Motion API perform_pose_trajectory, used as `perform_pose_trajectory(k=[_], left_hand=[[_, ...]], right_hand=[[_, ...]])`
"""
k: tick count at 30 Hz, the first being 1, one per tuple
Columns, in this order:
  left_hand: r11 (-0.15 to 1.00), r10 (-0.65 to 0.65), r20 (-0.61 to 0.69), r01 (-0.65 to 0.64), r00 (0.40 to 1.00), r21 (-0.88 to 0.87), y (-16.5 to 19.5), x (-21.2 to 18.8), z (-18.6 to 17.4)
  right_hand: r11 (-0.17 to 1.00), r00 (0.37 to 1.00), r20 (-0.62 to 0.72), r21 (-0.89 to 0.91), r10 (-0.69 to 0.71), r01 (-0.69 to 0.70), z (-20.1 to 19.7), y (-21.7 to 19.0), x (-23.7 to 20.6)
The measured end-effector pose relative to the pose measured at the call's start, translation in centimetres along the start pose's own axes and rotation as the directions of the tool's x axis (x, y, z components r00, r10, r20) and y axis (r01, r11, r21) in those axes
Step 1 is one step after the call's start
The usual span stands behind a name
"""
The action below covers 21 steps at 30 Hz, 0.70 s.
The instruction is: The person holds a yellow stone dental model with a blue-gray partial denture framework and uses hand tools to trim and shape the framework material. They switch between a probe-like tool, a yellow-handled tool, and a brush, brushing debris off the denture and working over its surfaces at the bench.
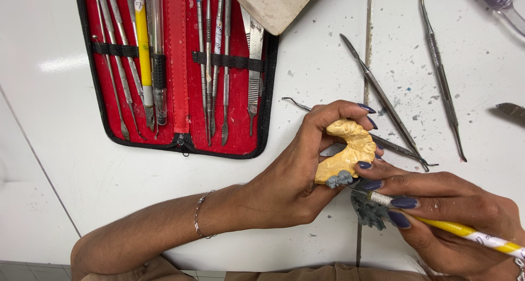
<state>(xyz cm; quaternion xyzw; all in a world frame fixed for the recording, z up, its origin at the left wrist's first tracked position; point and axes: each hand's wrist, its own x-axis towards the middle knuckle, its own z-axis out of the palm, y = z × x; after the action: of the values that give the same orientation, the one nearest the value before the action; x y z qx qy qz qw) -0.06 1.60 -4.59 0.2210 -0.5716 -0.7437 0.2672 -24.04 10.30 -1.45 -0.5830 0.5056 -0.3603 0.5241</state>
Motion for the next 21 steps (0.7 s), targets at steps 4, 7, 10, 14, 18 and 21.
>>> perform_pose_trajectory(k=[4,7,10,14,18,21], left_hand=[[1.000,-0.006,0.000,0.006,1.000,0.007,0.0,-0.1,0.1],[1.000,0.006,-0.003,-0.006,1.000,0.010,0.0,-0.1,0.1],[1.000,0.006,-0.004,-0.006,1.000,0.007,0.0,-0.1,0.2],[1.000,0.002,-0.001,-0.002,1.000,0.013,0.1,-0.1,0.0],[0.999,-0.014,0.025,0.015,1.000,-0.038,0.5,-0.2,-0.1],[0.998,-0.020,0.036,0.022,0.999,-0.058,0.7,-0.1,-0.2]], right_hand=[[1.000,1.000,-0.017,0.022,0.021,-0.021,-0.1,0.3,-0.5],[0.999,1.000,0.002,0.038,0.004,-0.005,-0.2,0.4,-0.6],[1.000,1.000,0.013,-0.016,0.015,-0.015,-0.3,0.6,-0.5],[0.992,0.998,0.047,0.122,-0.050,0.044,-0.6,1.3,-0.6],[0.959,0.992,-0.125,0.280,-0.012,0.046,-0.3,2.3,-2.0],[0.972,0.976,-0.187,0.185,-0.108,0.143,-0.4,3.4,-3.6]])
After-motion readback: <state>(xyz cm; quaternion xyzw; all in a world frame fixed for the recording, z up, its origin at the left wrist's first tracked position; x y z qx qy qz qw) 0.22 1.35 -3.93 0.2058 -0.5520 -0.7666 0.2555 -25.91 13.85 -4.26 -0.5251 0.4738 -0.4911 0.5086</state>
